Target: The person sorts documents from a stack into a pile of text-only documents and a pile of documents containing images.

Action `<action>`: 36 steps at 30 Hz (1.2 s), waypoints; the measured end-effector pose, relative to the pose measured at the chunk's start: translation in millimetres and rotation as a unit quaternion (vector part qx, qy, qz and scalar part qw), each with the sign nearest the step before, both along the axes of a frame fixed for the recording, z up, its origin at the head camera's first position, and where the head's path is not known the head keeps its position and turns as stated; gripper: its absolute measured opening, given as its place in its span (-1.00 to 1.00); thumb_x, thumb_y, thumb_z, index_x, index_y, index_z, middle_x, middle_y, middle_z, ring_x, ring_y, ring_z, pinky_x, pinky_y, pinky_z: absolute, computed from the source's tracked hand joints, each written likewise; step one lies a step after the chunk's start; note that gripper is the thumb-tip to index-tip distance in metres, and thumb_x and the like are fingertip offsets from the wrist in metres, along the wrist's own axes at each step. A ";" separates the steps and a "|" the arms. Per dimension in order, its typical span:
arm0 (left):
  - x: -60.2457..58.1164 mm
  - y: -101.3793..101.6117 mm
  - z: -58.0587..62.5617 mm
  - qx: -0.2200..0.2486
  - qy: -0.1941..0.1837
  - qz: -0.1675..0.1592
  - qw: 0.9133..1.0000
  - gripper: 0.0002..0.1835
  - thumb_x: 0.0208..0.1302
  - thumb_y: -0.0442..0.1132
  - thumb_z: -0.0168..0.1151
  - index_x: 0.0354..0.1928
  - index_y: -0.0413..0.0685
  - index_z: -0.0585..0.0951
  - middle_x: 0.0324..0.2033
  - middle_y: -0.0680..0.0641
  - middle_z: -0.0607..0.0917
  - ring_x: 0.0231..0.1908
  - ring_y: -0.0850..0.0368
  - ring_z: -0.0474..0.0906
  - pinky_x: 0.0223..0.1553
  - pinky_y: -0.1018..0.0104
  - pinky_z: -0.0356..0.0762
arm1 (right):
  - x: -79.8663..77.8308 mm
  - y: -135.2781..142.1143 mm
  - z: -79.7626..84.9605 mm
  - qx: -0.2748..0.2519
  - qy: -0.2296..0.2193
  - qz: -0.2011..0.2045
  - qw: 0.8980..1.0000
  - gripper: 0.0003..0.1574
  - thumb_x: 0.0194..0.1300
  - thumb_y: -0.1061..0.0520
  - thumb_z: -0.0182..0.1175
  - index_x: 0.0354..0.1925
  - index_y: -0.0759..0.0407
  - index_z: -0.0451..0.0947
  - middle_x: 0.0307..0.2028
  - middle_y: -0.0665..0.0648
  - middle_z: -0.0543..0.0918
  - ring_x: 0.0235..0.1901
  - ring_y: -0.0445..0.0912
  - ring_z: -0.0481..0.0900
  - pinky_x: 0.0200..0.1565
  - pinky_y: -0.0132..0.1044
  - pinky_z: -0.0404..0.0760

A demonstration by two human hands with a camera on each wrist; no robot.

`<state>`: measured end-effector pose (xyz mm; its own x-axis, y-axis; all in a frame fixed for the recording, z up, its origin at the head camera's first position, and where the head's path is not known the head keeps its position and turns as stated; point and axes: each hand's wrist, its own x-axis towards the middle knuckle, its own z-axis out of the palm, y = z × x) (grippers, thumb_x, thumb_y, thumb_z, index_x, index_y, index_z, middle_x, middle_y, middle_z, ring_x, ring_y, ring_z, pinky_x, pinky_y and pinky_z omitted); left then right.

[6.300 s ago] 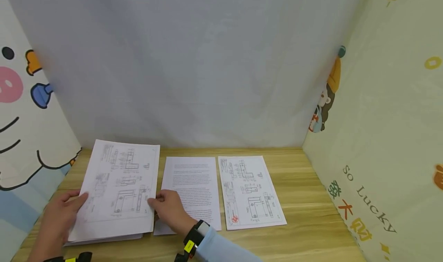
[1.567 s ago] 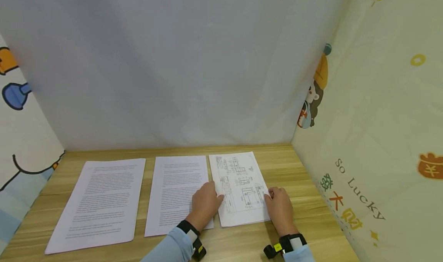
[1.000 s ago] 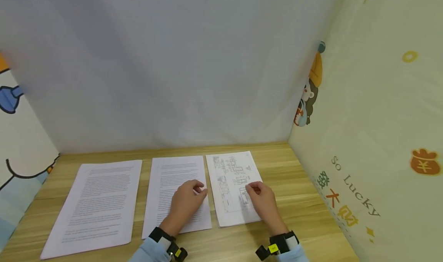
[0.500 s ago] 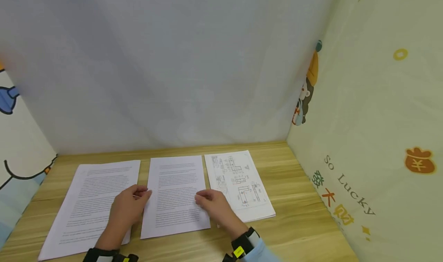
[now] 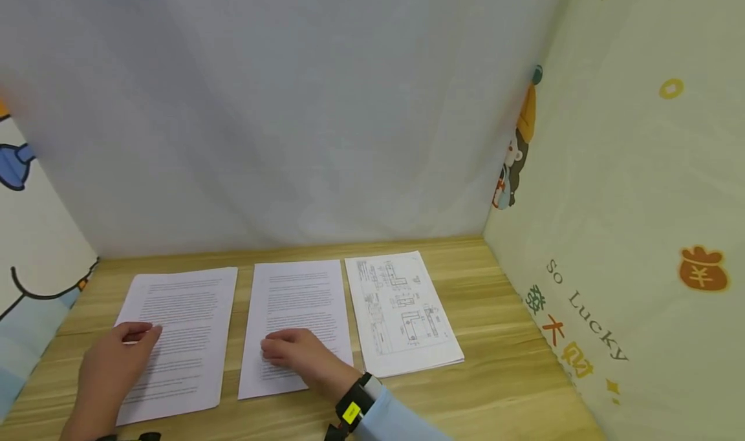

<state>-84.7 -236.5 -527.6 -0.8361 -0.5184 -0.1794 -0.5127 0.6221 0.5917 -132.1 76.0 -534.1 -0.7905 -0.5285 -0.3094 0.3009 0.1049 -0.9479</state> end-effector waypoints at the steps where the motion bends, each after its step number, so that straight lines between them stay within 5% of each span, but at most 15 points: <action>1: 2.2 -6.2 -0.4 0.002 -0.013 0.009 1.000 -0.27 0.52 0.17 0.07 0.32 -0.41 0.47 0.16 -0.47 0.56 0.10 -0.42 0.43 0.03 -0.26 0.36 | 0.2 -4.5 0.3 -0.008 -0.010 0.002 1.000 -0.46 0.45 0.04 0.27 0.19 0.43 0.60 0.02 0.18 0.73 0.04 -0.04 0.69 0.13 -0.12 0.63; 13: 13.5 -49.4 -3.0 -0.018 -0.080 0.092 0.992 -0.32 0.59 -0.01 -0.01 0.43 -0.50 0.30 0.24 -0.53 0.42 0.12 -0.43 0.37 0.12 -0.29 0.39 | 1.5 -40.6 3.4 -0.058 -0.086 0.018 0.994 -0.49 0.49 0.14 0.22 0.17 0.56 0.55 0.11 0.35 0.67 0.17 0.12 0.61 0.24 -0.02 0.54; 24: 21.1 -57.5 -13.1 -0.023 -0.157 0.066 0.985 -0.20 0.57 0.07 0.01 0.39 -0.64 0.23 0.26 -0.60 0.37 0.16 -0.48 0.37 0.13 -0.28 0.42 | 3.4 -51.7 5.2 -0.082 -0.131 0.014 0.988 -0.35 0.46 0.15 0.21 0.26 0.65 0.38 0.15 0.46 0.59 0.23 0.24 0.54 0.32 0.08 0.43; 36: 23.6 -54.2 -14.7 -0.017 -0.155 0.061 0.986 -0.19 0.54 0.11 0.04 0.35 -0.63 0.29 0.28 -0.58 0.39 0.16 -0.49 0.38 0.11 -0.28 0.40 | 7.3 -58.0 7.2 -0.076 -0.137 0.032 0.987 -0.37 0.47 0.12 0.21 0.27 0.60 0.41 0.22 0.43 0.57 0.27 0.21 0.51 0.34 0.09 0.41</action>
